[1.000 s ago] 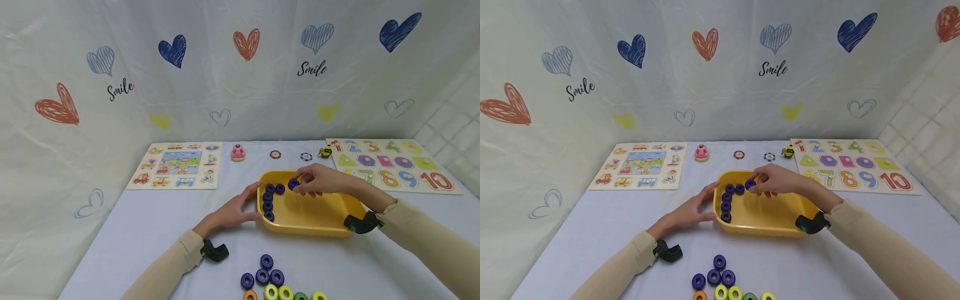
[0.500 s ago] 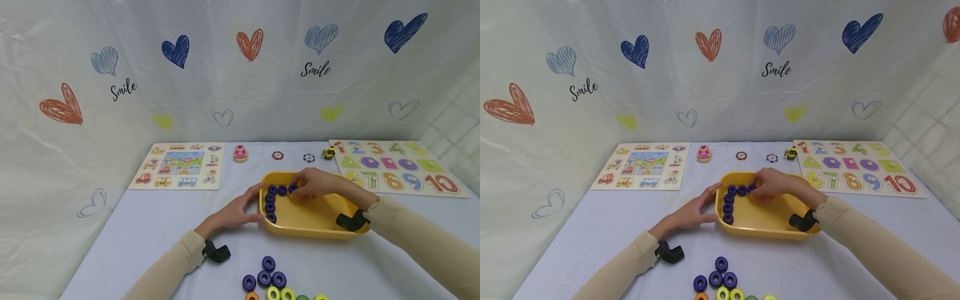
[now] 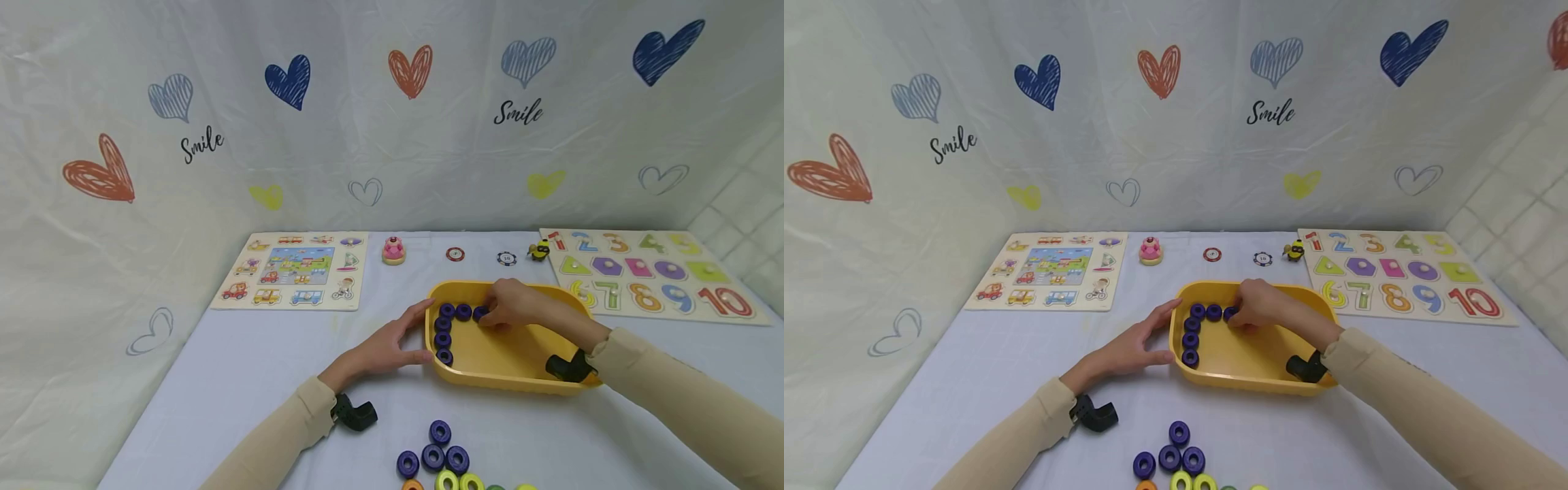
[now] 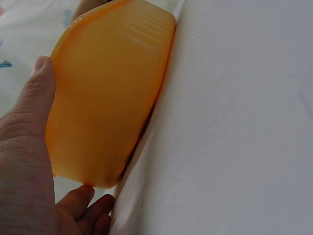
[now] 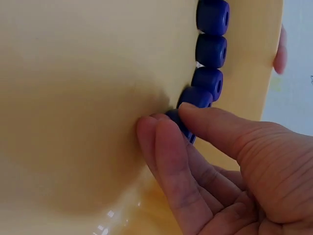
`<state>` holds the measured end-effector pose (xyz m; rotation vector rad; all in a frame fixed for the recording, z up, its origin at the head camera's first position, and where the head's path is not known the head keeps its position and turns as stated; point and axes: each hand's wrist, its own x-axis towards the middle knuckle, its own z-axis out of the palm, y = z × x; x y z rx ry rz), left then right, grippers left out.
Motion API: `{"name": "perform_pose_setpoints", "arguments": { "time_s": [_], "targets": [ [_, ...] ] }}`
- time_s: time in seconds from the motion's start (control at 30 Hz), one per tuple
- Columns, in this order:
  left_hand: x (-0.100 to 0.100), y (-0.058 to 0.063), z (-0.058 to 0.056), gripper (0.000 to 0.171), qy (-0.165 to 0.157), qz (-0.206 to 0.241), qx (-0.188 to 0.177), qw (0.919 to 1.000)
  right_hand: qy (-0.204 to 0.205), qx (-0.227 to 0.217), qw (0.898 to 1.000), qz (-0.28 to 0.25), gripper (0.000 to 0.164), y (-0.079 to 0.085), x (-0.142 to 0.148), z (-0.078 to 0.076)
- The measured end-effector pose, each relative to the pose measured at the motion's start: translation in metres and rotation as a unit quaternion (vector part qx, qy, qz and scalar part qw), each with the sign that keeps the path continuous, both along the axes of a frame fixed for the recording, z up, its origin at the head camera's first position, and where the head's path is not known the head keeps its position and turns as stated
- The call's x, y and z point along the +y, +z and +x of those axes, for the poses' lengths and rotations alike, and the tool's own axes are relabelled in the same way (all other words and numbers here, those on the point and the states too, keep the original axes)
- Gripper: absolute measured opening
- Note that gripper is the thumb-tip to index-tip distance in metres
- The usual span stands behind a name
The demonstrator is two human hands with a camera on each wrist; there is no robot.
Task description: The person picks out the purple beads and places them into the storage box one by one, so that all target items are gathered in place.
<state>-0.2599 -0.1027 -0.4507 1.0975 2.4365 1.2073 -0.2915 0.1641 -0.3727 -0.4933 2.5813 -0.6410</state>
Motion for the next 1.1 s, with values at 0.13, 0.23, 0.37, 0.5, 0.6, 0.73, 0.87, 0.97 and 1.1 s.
{"name": "perform_pose_setpoints", "arguments": {
  "time_s": [0.13, 0.23, 0.37, 0.5, 0.6, 0.73, 0.87, 0.97, 1.1],
  "targets": [
    [0.0, 0.0, 0.0, 0.088, -0.002, -0.001, 0.005, 1.0, -0.007, 0.012, 1.0, 0.008, 0.027, 0.002, 0.0, 0.002],
    [0.0, 0.0, 0.0, 0.088, -0.006, 0.003, 0.006, 1.0, -0.002, 0.028, 0.999, 0.022, 0.025, 0.004, 0.0, 0.003],
    [0.0, 0.0, 0.001, 0.087, -0.005, 0.003, 0.005, 1.0, 0.012, 0.059, 0.998, 0.032, 0.023, 0.006, 0.001, 0.003],
    [0.0, 0.0, 0.002, 0.088, 0.0, -0.002, 0.0, 1.0, 0.019, 0.069, 0.997, 0.029, 0.02, 0.007, 0.002, 0.004],
    [0.001, -0.001, 0.002, 0.088, 0.003, -0.006, -0.001, 1.0, 0.021, 0.063, 0.997, 0.03, 0.021, 0.008, 0.002, 0.005],
    [0.001, 0.0, 0.002, 0.089, 0.005, -0.009, 0.001, 0.9999, 0.022, 0.042, 0.998, 0.027, 0.031, 0.013, 0.004, 0.006],
    [0.001, 0.002, 0.003, 0.089, 0.004, -0.009, 0.004, 0.9999, 0.007, 0.004, 1.0, -0.001, 0.037, 0.021, 0.005, 0.009],
    [0.0, 0.002, 0.003, 0.089, 0.005, -0.009, 0.004, 0.9999, 0.009, -0.002, 1.0, -0.008, 0.036, 0.027, 0.003, 0.015],
    [0.0, 0.003, 0.003, 0.088, 0.008, -0.009, 0.002, 0.9999, 0.051, 0.046, 0.998, 0.01, 0.033, 0.032, -0.003, 0.031]
  ]
}}
